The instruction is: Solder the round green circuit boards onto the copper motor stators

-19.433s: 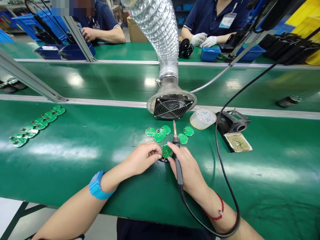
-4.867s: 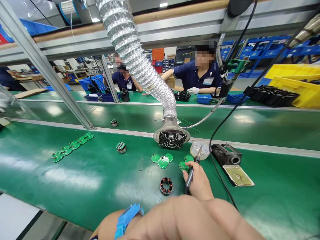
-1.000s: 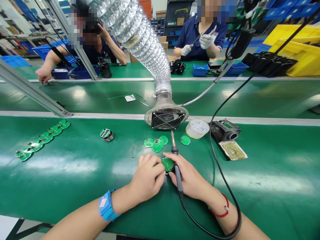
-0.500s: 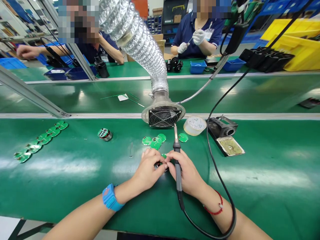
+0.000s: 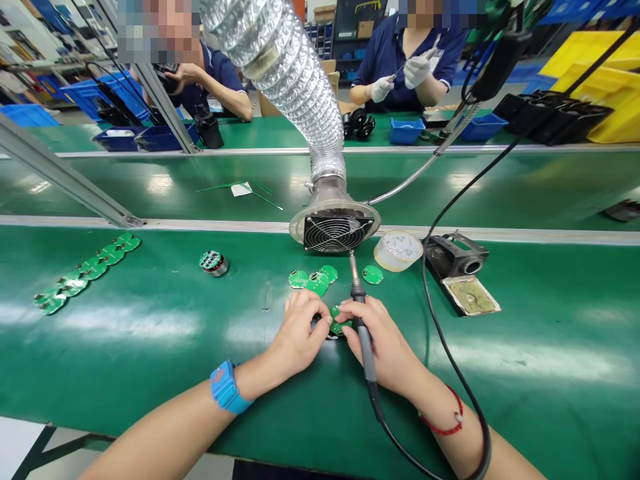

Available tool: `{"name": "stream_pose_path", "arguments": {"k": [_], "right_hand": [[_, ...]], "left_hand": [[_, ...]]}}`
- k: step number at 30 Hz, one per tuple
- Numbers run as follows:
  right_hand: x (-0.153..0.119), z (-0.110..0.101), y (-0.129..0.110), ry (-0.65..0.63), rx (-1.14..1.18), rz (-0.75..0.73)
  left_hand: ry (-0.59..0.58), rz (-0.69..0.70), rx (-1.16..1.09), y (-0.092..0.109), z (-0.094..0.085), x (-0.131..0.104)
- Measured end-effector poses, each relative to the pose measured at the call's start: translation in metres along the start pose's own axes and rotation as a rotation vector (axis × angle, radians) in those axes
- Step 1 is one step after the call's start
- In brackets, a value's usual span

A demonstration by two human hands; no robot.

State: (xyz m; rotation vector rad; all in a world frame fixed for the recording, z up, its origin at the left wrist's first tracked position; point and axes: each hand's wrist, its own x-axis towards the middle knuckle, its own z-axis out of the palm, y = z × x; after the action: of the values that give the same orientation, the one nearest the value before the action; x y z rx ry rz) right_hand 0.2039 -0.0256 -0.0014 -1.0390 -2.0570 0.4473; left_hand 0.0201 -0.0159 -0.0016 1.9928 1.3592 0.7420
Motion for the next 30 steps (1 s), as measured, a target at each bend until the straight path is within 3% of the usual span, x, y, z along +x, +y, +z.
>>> {"name": "stream_pose_path", "arguments": {"k": [9,16,21,30], "right_hand": [[-0.003,-0.017,0.000,0.111,0.018,0.095],[-0.007,-0.033,-0.005,0.297,0.028,0.038],[0.000,-0.036,-0.012,0.237,0.063,-0.054],[0.000,-0.034,-0.013,0.190,-0.019,-0.030]], "left_hand": [[-0.016,-0.015,0.082,0.001,0.001,0.005],[0.055,0.099,0.170,-0.002,0.004,0.003],[0.082,0.135,0.214,-0.005,0.006,0.004],[0.059,0.120,0.234,-0.004,0.007,0.004]]}}
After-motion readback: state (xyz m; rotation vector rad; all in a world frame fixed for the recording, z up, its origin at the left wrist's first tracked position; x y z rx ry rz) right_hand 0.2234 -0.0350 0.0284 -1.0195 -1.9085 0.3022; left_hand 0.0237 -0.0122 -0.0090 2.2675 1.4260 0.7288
